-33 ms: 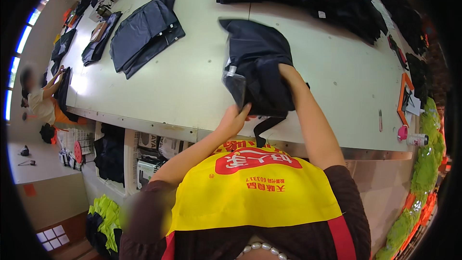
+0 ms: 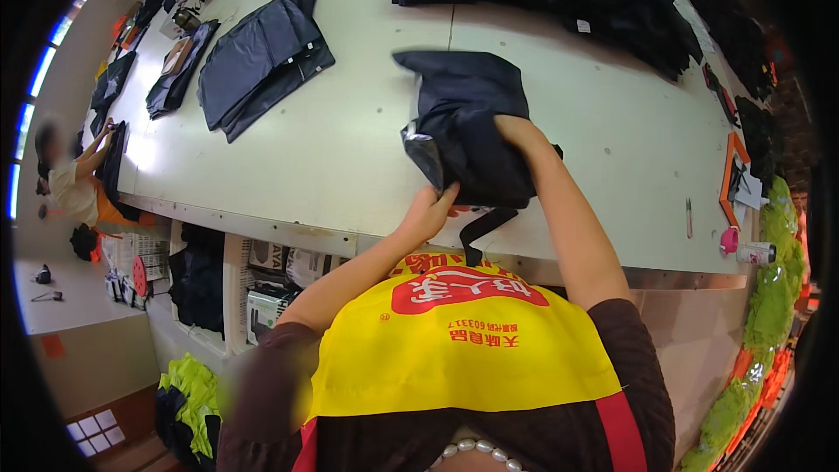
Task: The person folds a black jacket on a table, aligns the edges, and places it into a small black drawstring bag. They then retrieve another jacket from a basket and repeat the folding process.
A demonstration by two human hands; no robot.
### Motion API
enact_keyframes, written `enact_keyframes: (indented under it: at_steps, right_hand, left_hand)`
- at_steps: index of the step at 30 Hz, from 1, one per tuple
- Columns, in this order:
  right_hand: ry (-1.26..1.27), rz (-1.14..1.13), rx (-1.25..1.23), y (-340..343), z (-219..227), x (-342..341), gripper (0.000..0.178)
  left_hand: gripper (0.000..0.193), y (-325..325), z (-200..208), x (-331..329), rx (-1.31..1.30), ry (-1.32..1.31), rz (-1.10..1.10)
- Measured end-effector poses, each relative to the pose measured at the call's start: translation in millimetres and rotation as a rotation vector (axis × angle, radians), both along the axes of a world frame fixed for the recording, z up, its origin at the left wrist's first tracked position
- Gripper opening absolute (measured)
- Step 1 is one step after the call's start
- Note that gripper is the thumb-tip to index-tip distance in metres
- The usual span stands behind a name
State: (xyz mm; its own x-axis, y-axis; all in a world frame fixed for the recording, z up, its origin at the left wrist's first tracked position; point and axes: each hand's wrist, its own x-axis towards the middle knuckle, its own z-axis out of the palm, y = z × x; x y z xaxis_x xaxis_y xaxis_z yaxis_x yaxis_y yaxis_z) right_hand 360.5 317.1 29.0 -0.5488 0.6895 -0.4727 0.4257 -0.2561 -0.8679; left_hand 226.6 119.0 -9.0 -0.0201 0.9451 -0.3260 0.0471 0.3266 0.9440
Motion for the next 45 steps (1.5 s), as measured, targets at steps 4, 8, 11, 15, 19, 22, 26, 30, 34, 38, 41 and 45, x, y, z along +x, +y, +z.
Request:
enact_keyframes:
  at_steps: [4, 8, 11, 15, 19, 22, 26, 30, 34, 38, 41, 45]
  right_hand:
    - [-0.357, 0.398, 0.712, -69.1, 65.9, -5.3, 0.065]
    - [-0.411, 0.317, 1.111, -108.6, 43.0, 0.5, 0.080]
    - [-0.551, 0.345, 1.184, -110.8, 27.5, -11.1, 0.081]
    - [-0.715, 0.329, 1.432, -114.0, 1.5, -29.8, 0.077]
    - [-0.839, 0.244, 1.664, -79.3, 1.3, -44.1, 0.050]
    - [-0.788, 0.298, 1.731, -86.3, -35.5, -48.1, 0.047]
    - [-0.730, 0.433, 1.638, -93.5, -38.1, -46.2, 0.050]
    - [-0.571, 0.543, 1.480, -80.6, -17.5, -36.2, 0.061]
    - [-0.218, 0.440, 1.169, -75.6, 5.3, -33.9, 0.055]
    - [-0.287, 0.035, 1.378, -68.2, -18.3, -38.2, 0.028]
    - [-0.584, 0.097, 1.480, -67.3, -37.6, -46.9, 0.027]
    - [-0.649, 0.298, 1.277, -59.2, -36.7, -44.7, 0.026]
  left_hand:
    - [0.029, 17.5, -15.1, 1.2, -0.010, -0.242, 0.167]
    - [0.027, 30.6, 1.5, -18.6, 0.017, 0.090, -0.045]
    - [0.026, 31.3, 3.9, -24.2, 0.081, 0.169, -0.116]
    - [0.030, 32.2, -4.8, -35.3, 0.195, 0.263, -0.194]
    - [0.031, 28.8, 29.6, -27.7, -0.020, -0.068, -0.138]
    - [0.049, 20.6, -3.4, -29.2, -0.078, 0.492, -0.304]
    - [0.035, 7.4, 0.9, -34.6, -0.107, 0.319, -0.292]
    - [0.023, 33.2, 65.7, -55.8, 0.439, 0.806, 0.062]
    - [0.036, 83.4, 44.3, -75.1, 0.624, 1.147, 0.078]
    - [0.014, 107.4, 37.8, -66.0, 0.530, 1.029, 0.045]
    - [0.006, 107.3, 29.1, -48.4, 0.628, 0.974, 0.039]
    - [0.005, 91.2, 26.6, -38.3, 0.742, 0.923, 0.065]
